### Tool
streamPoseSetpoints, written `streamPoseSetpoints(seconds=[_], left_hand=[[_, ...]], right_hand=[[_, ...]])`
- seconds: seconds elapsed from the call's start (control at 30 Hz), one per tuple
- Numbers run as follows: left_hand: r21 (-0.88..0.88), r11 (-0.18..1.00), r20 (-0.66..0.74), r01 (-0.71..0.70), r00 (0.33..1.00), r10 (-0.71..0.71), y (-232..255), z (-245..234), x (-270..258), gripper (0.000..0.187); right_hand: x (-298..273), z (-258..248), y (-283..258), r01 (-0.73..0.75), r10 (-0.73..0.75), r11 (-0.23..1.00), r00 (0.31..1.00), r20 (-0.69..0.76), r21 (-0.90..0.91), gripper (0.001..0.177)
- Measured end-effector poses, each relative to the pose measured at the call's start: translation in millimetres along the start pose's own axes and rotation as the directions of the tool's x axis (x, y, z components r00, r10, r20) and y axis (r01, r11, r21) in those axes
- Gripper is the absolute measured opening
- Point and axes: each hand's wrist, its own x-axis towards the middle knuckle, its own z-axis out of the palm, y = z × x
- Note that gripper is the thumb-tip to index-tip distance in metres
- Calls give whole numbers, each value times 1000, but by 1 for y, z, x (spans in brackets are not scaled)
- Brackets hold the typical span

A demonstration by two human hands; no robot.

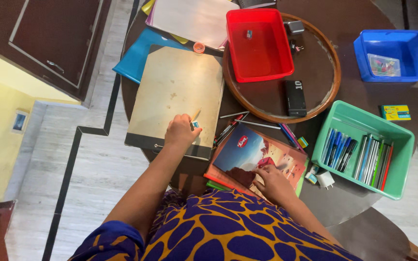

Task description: The person organizes stationery items on a round table. They sort pens and markers into a green tray, place a charger and power bank into a red tray, and arrange small items like erasers and clips into separate containers.

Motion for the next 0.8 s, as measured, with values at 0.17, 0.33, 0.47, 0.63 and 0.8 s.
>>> streamPoseSetpoints(seconds=[0.17, 0.33, 0.47, 0.63, 0.8], left_hand=[[87, 996, 9, -19, 1000, 18, -1, 23, 16, 41], [238, 971, 54, -11, 999, -2, 2, 37, 21, 53], [308, 948, 206, 82, 967, -150, 17, 38, 37, 68], [373, 920, 268, 123, 935, -233, 21, 50, 54, 59], [376, 921, 253, 103, 945, -209, 9, 68, 64, 38]], right_hand=[[-5, 7, -3, -20, 20, 999, 1000, 1, -41, 45], [-10, 17, -1, -29, 28, 998, 1000, -10, -59, 53], [-14, 23, 2, 8, -12, 999, 998, -67, -52, 59], [-19, 34, 5, 32, -38, 998, 990, -135, -49, 62], [-20, 41, 9, 35, -45, 997, 988, -150, -69, 63]])
